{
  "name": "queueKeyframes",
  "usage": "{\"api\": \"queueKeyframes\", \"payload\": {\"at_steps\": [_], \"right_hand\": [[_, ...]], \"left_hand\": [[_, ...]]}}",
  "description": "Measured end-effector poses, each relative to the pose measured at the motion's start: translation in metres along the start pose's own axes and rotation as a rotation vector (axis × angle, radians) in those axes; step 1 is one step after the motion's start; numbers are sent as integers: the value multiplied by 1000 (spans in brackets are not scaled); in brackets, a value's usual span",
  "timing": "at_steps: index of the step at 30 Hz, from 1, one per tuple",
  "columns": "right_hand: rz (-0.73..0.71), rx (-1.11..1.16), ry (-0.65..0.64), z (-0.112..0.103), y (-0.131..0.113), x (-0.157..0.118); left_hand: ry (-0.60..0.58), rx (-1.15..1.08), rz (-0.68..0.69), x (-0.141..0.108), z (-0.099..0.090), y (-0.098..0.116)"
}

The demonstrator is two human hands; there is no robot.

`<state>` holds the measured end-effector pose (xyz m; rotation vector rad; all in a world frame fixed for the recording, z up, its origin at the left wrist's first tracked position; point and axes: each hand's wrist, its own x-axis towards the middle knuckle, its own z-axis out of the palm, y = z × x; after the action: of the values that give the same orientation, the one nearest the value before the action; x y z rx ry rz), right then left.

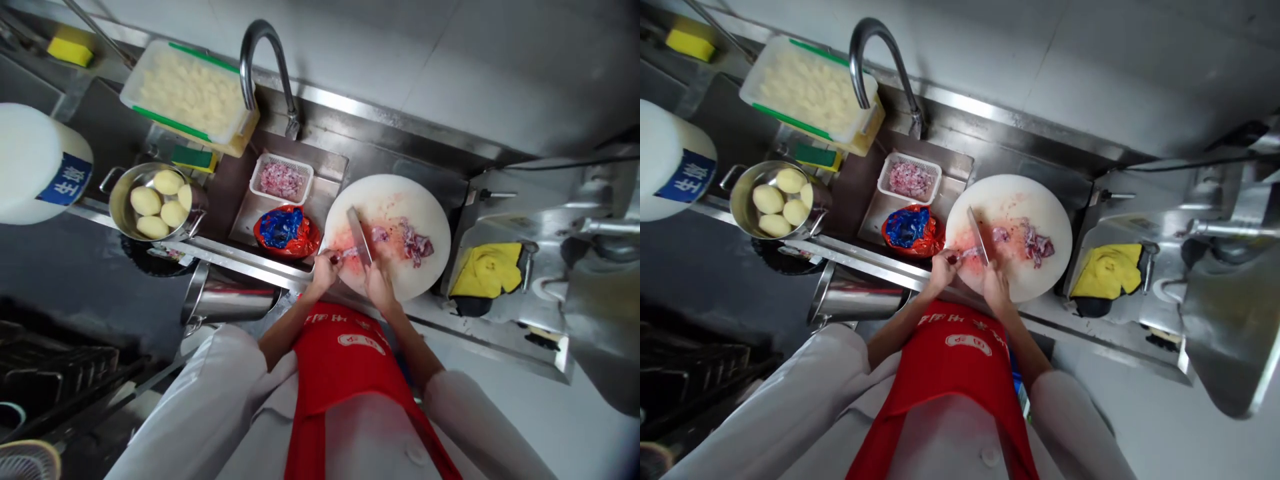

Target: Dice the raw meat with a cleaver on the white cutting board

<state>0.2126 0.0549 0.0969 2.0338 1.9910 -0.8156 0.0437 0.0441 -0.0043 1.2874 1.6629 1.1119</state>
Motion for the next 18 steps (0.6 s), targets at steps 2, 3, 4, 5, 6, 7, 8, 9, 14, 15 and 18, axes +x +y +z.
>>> {"api": "queueKeyframes", "payload": {"at_steps": [2,3,4,5,6,7,8,9,14,15,18], "right_hand": [[-2,-36,-86,5,16,-13],[-6,-56,-97,2,21,-18],[-3,-72,-89,-3,23,-23],[2,-82,-50,-10,20,-25],[5,-80,17,-16,13,-25],[6,-70,88,-20,4,-23],[8,-55,138,-21,-7,-20],[12,-46,156,-20,-17,-16],[-38,-48,-95,9,-16,-19],[-37,-57,-129,12,-6,-25],[-15,-104,-141,7,17,-40]], "left_hand": [[-16,55,41,-1,-1,1],[-24,68,56,-2,-2,1],[-26,69,64,-4,-3,0],[-18,62,68,-6,-5,-1],[-2,51,72,-8,-6,-2],[15,43,85,-10,-7,-3],[32,43,113,-12,-8,-4],[36,55,158,-13,-8,-5],[-65,191,336,-8,-1,-8],[-74,201,337,-7,1,-8],[21,158,321,-7,-2,-8]]}}
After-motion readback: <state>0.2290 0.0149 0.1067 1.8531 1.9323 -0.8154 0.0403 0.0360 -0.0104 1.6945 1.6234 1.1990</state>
